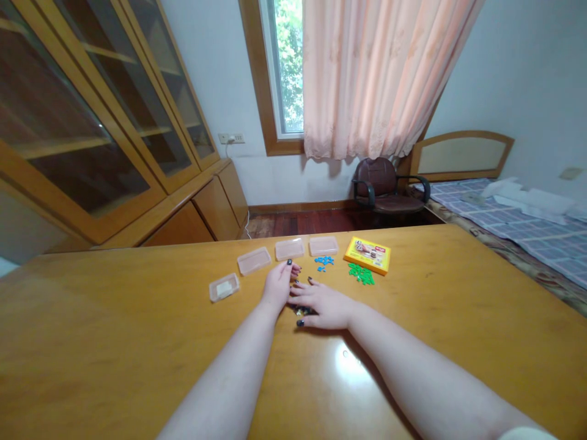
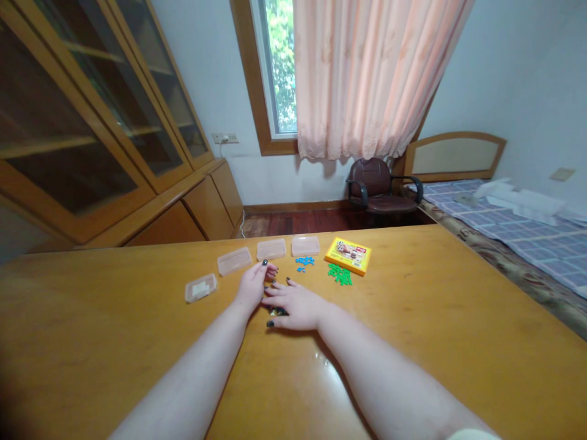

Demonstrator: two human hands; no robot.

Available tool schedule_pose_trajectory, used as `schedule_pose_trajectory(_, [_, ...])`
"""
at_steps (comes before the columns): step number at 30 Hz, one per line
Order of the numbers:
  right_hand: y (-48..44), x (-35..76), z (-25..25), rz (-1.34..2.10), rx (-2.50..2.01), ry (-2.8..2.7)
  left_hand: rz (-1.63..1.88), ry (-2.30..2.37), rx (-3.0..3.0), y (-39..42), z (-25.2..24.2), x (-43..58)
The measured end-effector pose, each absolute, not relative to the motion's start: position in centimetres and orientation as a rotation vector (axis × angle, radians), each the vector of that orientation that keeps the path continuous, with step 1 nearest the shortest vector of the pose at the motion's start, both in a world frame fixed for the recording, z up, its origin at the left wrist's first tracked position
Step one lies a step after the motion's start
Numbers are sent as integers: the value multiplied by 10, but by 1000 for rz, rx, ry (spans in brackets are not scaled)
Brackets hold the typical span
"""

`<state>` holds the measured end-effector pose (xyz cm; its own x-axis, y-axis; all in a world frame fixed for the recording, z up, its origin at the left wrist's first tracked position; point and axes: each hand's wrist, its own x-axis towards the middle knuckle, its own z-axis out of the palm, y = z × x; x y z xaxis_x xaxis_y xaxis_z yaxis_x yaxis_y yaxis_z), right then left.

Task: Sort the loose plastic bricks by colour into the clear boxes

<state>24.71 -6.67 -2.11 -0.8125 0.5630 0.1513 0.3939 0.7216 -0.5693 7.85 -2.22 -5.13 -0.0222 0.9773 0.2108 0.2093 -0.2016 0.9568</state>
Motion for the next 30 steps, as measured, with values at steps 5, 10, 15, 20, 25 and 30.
schedule_pose_trajectory(5, [-80, 233, -32, 559, -942, -2709, 1274, 1295, 1509, -24, -47, 79])
schedule_pose_trajectory(10, [-91, 219, -34, 483, -1249, -2579, 1258, 1306, 1521, -23, -48, 78])
schedule_pose_trajectory(15, [-105, 202, -38, 527, -1607, -2353, 1258, 1290, 1525, -22, -50, 77])
schedule_pose_trajectory(20, [-108, 197, -41, 579, -1711, -2176, 1272, 1293, 1504, -23, -48, 77])
schedule_pose_trajectory(25, [-87, 216, -28, 610, -1540, -1983, 1271, 1289, 1507, -22, -46, 77])
schedule_pose_trajectory(30, [-64, 239, -26, 879, -1257, -1889, 1273, 1299, 1500, -23, -43, 77])
